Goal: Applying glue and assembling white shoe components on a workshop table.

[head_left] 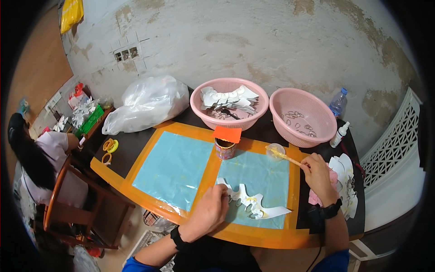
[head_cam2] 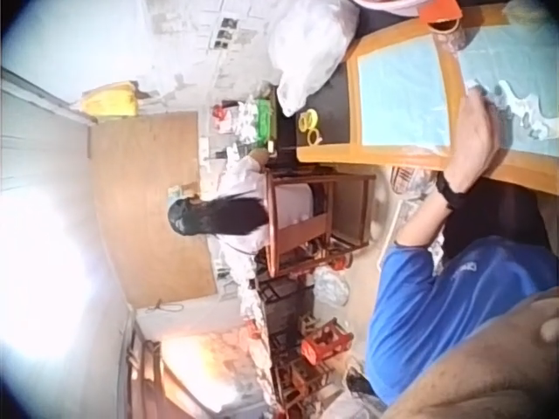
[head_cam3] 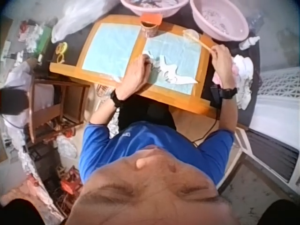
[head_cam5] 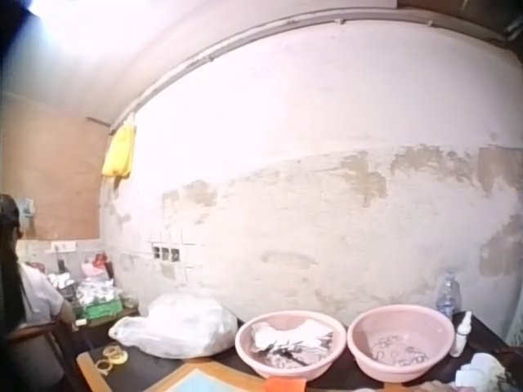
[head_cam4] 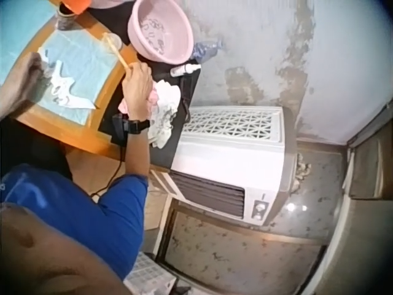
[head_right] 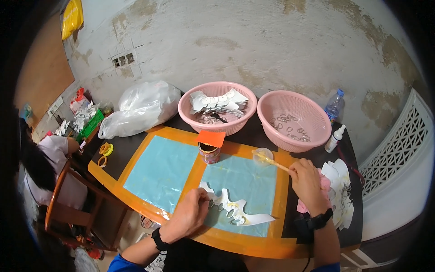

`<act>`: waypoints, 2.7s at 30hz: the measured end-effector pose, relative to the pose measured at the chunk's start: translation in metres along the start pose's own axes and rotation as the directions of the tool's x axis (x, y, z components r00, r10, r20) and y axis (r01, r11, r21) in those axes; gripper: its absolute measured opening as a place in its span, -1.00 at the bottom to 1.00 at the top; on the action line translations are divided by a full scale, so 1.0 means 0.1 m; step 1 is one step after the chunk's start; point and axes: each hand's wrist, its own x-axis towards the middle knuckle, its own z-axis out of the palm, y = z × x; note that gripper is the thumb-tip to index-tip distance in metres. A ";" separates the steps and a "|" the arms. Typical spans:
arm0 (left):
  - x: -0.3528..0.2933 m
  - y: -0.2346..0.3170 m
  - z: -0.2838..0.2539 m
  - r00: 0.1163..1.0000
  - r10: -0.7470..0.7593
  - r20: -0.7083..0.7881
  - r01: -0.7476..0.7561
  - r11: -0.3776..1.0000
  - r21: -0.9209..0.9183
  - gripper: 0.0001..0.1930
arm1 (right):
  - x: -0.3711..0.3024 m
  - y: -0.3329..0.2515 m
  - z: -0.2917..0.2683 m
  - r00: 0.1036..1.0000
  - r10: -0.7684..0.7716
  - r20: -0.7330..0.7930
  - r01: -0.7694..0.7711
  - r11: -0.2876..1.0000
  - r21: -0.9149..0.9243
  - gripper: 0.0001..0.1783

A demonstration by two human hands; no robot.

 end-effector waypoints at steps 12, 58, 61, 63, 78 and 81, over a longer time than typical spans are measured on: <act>-0.07 -0.14 -0.34 0.929 -0.312 -0.198 0.306 0.950 -0.063 -0.76 | 0.00 -0.39 -0.15 0.995 -0.074 -0.061 0.081 0.990 0.118 -0.76; 0.74 -0.32 -0.09 0.829 -0.167 0.533 0.550 0.072 -0.832 -0.67 | 0.33 -1.34 0.46 0.905 -0.199 0.376 -0.379 0.027 0.925 -0.55; 0.75 -0.36 -0.05 0.813 -0.233 0.534 0.557 0.042 -0.830 -0.69 | 0.34 -1.31 0.51 0.892 -0.131 0.433 -0.428 0.069 0.901 -0.60; 0.75 -0.38 -0.04 0.850 -0.253 0.463 0.494 0.073 -0.866 -0.71 | 0.38 -1.28 0.51 0.870 -0.046 0.491 -0.486 0.095 0.869 -0.61; 0.74 -0.41 -0.07 0.759 -0.155 0.632 0.577 -0.289 -0.764 -0.66 | 0.40 -1.39 0.34 0.852 -0.127 0.508 -0.509 0.030 0.860 -0.32; 0.74 -0.43 -0.04 0.781 -0.050 0.623 0.565 -0.368 -0.738 -0.62 | 0.41 -1.39 0.31 0.867 -0.132 0.480 -0.476 0.059 0.877 -0.29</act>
